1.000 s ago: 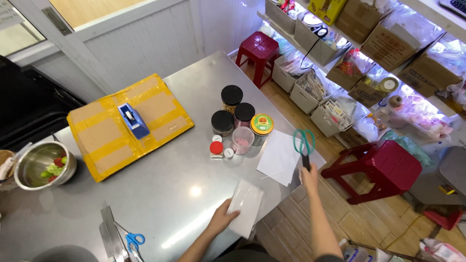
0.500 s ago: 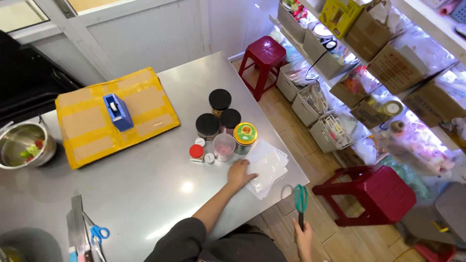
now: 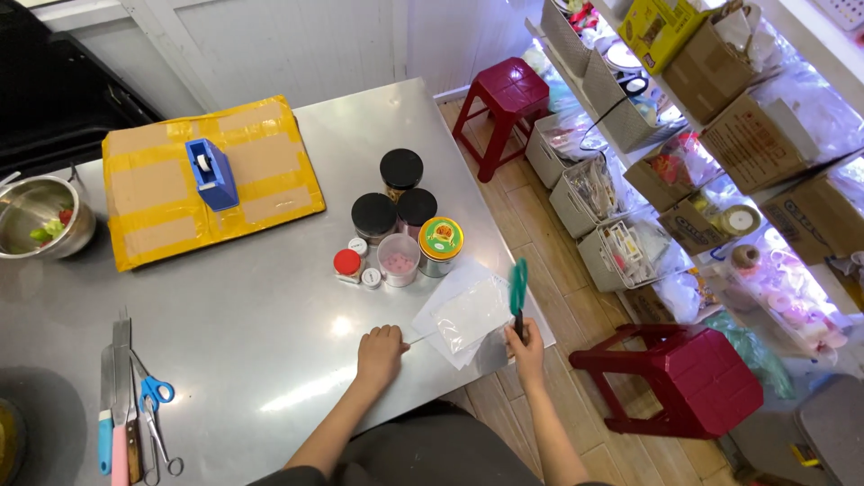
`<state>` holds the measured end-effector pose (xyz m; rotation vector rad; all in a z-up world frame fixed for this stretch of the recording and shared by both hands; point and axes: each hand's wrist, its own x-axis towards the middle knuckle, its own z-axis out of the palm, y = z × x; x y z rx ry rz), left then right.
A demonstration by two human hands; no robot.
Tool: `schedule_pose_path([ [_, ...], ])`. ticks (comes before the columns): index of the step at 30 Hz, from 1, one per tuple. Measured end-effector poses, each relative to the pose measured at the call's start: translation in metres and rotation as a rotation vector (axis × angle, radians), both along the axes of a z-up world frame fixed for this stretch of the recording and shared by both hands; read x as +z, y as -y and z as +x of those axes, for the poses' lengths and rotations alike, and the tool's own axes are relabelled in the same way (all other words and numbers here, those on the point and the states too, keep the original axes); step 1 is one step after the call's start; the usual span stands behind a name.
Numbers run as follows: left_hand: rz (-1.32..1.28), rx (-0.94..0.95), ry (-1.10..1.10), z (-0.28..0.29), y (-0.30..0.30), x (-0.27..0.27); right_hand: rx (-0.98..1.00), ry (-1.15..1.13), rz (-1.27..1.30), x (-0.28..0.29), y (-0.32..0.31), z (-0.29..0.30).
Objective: Cleaning a metal prep table and then cutting and inspecting an orange fabric item and a white sheet using scissors in a bakery kitchen.
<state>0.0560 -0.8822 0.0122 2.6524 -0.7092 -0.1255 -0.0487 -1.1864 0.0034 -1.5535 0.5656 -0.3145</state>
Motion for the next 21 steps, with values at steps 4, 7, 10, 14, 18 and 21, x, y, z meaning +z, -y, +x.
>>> schedule_pose_path([
  [4,-0.264,-0.072,-0.056,0.006,0.059,0.004,0.017,0.125,0.147,0.021,-0.004,0.002],
  [7,-0.448,-0.265,0.163,0.010,0.112,-0.006,-0.017,0.104,0.141,0.018,-0.004,-0.003],
  [10,-0.328,-0.208,0.266,0.012,0.136,-0.004,-0.053,0.074,-0.009,0.015,0.001,-0.017],
  [14,-0.155,-0.083,0.044,0.022,0.136,-0.014,-0.091,-0.084,-0.053,0.013,0.015,-0.032],
  [18,-0.209,0.118,-0.075,0.023,0.119,0.025,-0.044,-0.232,0.167,0.002,0.018,-0.023],
  [21,-0.176,0.217,-0.049,0.026,0.111,0.015,-0.005,-0.276,0.366,-0.019,0.005,0.001],
])
